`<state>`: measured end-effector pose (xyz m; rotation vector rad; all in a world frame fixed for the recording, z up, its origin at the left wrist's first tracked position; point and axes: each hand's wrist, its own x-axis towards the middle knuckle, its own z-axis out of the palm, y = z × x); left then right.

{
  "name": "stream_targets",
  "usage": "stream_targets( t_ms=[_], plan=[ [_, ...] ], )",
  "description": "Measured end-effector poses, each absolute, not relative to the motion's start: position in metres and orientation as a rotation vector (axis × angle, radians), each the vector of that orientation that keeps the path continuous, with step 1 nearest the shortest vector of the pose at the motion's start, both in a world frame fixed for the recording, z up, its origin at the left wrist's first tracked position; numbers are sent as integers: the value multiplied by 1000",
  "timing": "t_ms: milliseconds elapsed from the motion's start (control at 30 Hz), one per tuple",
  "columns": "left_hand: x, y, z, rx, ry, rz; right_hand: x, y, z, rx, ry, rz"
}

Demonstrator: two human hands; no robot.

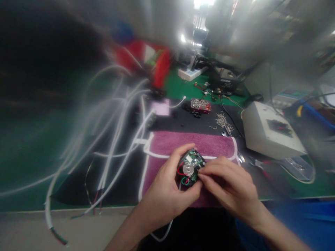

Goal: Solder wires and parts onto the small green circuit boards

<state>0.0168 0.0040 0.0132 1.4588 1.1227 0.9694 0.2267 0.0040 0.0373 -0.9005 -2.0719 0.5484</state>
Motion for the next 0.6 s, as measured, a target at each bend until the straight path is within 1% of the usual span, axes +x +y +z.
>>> stream_targets(
  t_ms=[600],
  plan=[
    [16,5,16,1506,1119,979,223,2,38,-939,-2052,478]
  ],
)
